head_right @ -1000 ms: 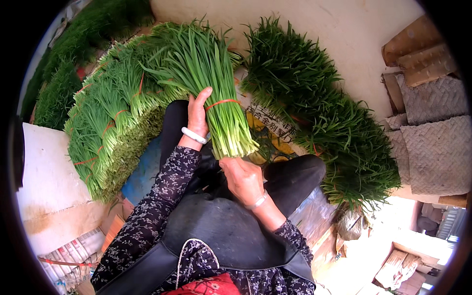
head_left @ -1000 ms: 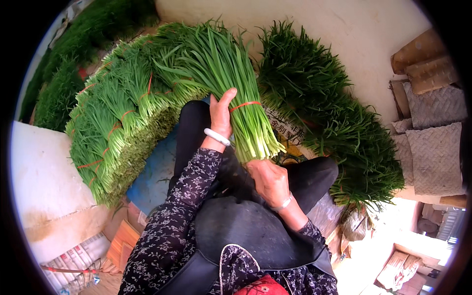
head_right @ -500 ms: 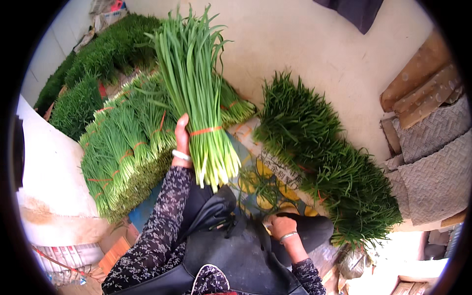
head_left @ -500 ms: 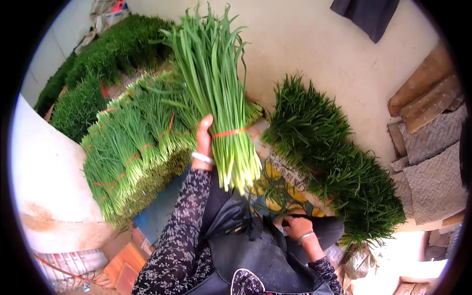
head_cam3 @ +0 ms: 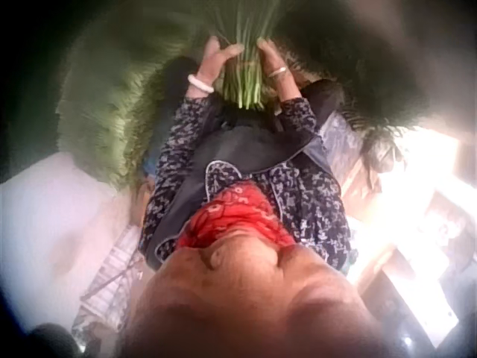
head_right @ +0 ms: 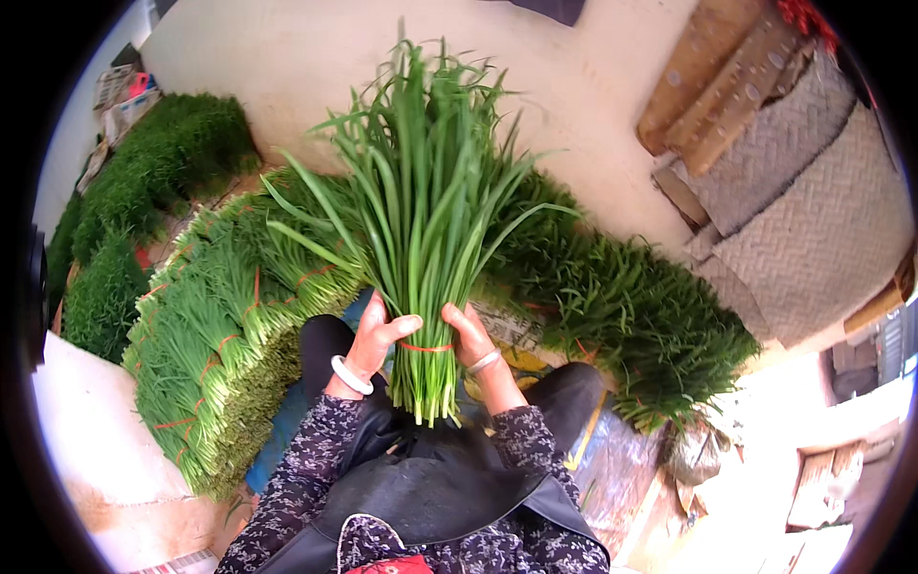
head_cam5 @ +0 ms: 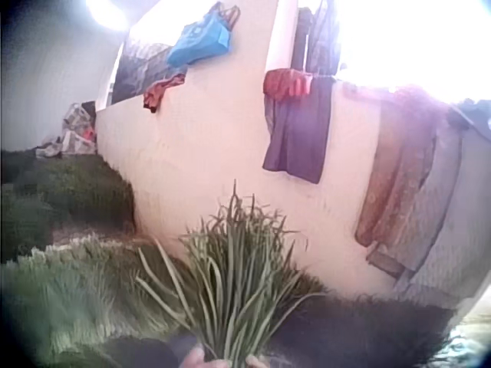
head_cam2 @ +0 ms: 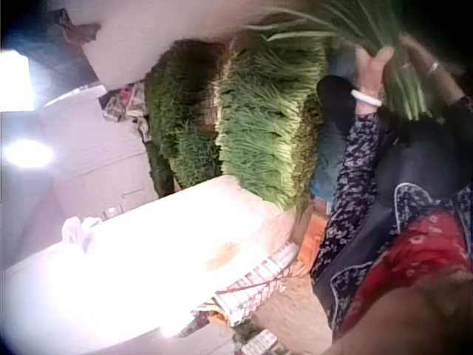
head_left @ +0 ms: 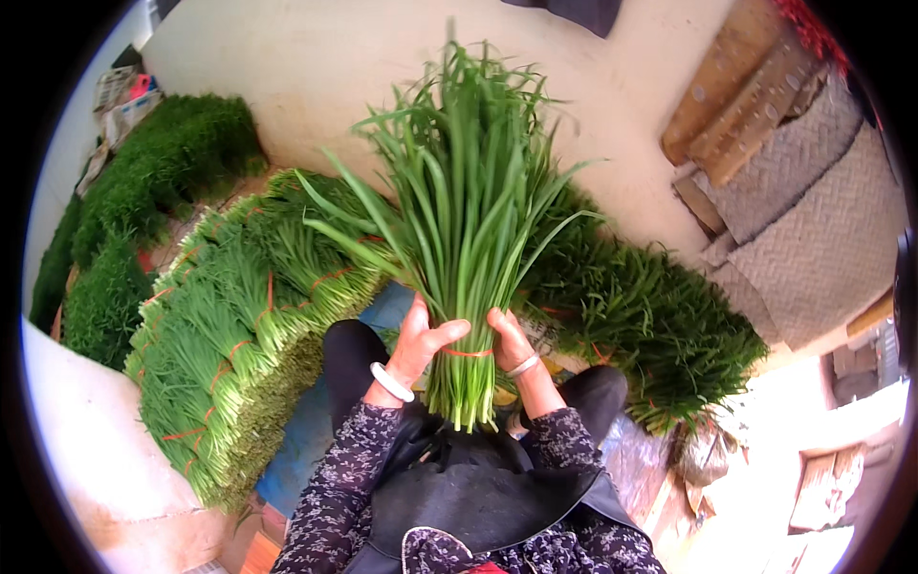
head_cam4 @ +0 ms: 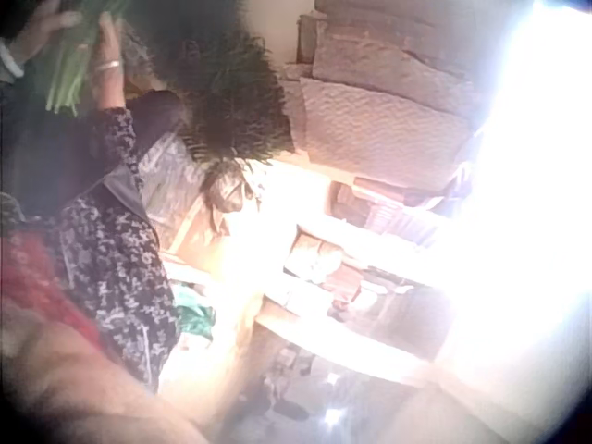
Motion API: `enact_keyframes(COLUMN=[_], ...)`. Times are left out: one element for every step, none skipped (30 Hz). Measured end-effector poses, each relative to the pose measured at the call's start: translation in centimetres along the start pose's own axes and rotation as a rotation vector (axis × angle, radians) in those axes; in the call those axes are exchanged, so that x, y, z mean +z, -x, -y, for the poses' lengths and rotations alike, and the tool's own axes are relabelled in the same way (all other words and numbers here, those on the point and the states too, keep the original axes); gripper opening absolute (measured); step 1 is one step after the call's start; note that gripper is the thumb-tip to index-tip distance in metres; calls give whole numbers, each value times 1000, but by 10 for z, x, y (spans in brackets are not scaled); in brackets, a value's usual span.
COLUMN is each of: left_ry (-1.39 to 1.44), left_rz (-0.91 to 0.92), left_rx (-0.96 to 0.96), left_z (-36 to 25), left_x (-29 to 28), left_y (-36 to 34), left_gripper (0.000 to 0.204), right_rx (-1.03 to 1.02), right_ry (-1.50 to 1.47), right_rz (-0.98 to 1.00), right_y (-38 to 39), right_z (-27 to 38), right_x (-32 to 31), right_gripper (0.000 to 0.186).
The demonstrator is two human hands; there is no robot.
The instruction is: The person bundles chives by hand, gathering bunches and wrapping them with red ties before stacking the bundles on the floor.
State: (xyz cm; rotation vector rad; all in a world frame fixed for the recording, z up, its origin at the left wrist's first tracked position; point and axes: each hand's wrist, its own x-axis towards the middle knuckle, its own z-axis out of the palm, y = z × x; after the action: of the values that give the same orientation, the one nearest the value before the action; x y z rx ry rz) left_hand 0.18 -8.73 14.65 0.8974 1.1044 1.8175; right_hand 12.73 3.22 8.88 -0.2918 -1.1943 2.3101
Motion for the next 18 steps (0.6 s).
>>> enact_keyframes(left_ry=[-53, -118, -62, -5, -1, 6, -51, -100, -187, -193, -172, -152, -132, -139, -139, -138, -129, -137], left_rz=[57, 108, 125, 142, 136, 71, -29, -126, -166, -195, -195, -196, -180, -176, -159, -140, -109, -73], left_rx=[-3, 42, -12, -66, -55, -63, -94, -123, -134, -146, -197, -247, -288, -323, -353, -384, -401, -395], left_z=[1, -1, -11, -19, -18, -15, -3, 9, 8, 18, 20, 23, 26, 26, 26, 27, 27, 25], left_x=[8, 13, 23, 33, 32, 30, 22, 14, 4, -13, -17, -19, -20, -28, -29, -30, -28, -25], left_y=[-1, -2, -1, -2, -5, -6, -4, -3, 3, 7, 7, 8, 10, 16, 18, 18, 17, 15], left_gripper=[78, 81, 80, 79, 76, 69, 66, 62, 56, 51, 48, 46, 44, 44, 45, 45, 47, 48], right_rx=[21, 42, 42, 44, 52, 60, 53, 80, 96, 114, 90, 123, 155, 103, 106, 109, 114, 133], right_ry=[-140, -287, -330, -404, -457, -510, -676, -828, -891, -954, -981, -989, -1000, -948, -956, -962, -971, -997], right_rz=[-15, -17, -83, -90, -129, -168, 161, 129, 89, 49, 26, -25, -77, 35, 44, 51, 59, -6], right_y=[7, 13, 17, 20, 24, 29, 30, 36, 38, 40, 46, 48, 49, 53, 55, 56, 58, 61], right_z=[-3, -7, -10, -11, -9, -5, -16, -17, -25, -31, -22, -25, -28, -23, -20, -19, -19, -19], right_x=[-10, -14, -19, -24, -20, -15, -28, -29, -27, -25, -24, -34, -43, -30, -28, -28, -27, -26], right_gripper=[71, 72, 75, 76, 80, 84, 92, 96, 95, 94, 92, 91, 90, 90, 90, 91, 91, 91])
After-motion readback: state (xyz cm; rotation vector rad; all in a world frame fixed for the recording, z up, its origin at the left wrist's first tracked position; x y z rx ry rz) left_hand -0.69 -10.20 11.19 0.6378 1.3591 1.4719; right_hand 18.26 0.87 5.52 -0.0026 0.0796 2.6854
